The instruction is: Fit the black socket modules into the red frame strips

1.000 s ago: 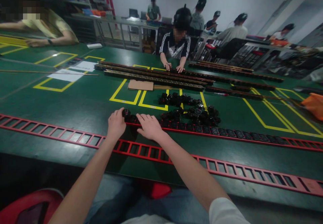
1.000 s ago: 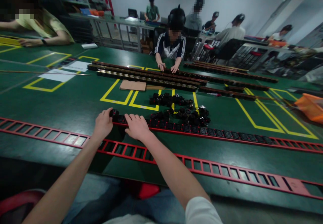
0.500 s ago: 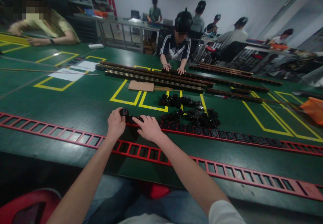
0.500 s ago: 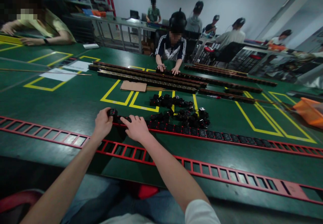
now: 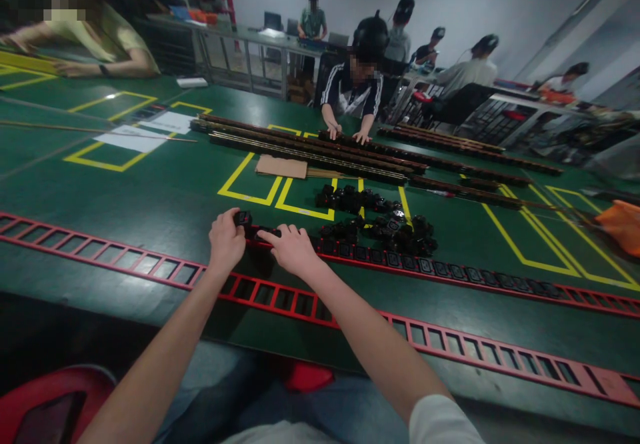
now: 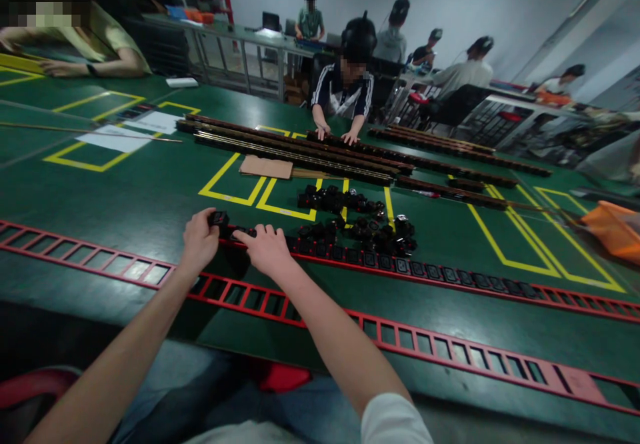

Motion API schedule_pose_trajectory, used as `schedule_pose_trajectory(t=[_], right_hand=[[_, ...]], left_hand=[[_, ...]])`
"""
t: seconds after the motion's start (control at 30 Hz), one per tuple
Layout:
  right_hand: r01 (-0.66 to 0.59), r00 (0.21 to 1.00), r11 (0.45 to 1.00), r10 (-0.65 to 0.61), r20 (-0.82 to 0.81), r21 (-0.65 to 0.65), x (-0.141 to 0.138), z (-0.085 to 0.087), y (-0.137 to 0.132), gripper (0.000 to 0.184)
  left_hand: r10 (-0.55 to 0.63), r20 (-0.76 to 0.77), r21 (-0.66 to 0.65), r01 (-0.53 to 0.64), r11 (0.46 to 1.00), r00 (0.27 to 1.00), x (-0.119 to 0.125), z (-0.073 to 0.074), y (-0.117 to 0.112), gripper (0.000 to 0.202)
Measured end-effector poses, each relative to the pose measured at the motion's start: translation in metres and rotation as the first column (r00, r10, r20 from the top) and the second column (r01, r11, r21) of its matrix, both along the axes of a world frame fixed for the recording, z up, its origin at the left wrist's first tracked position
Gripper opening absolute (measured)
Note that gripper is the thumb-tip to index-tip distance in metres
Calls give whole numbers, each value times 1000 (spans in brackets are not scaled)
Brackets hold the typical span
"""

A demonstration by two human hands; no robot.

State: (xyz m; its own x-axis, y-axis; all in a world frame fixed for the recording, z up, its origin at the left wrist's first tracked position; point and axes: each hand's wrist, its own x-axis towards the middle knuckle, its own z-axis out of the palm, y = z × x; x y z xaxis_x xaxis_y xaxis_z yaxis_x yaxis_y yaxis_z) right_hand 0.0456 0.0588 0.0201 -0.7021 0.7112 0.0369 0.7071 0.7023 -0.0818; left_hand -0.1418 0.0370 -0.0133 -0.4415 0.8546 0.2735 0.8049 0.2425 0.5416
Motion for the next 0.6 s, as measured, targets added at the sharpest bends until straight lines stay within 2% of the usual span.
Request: schedule_pose_trajectory(t=[0.2, 0.43, 0.6], right_hand=[[-45, 999, 996, 44, -3, -73, -3, 3, 11, 52], [-24, 998, 1000, 25, -60, 14, 2, -3, 2, 52], [-26, 997, 999, 27, -71, 20, 4, -2, 0, 51]], left_hand=[[17, -9, -30, -18, 999, 1000, 3, 5, -3, 47], [3, -10, -18, -3, 1000, 1000, 3, 6, -7, 47], [-2, 9, 14, 2, 1000, 1000, -1, 5, -9, 40]])
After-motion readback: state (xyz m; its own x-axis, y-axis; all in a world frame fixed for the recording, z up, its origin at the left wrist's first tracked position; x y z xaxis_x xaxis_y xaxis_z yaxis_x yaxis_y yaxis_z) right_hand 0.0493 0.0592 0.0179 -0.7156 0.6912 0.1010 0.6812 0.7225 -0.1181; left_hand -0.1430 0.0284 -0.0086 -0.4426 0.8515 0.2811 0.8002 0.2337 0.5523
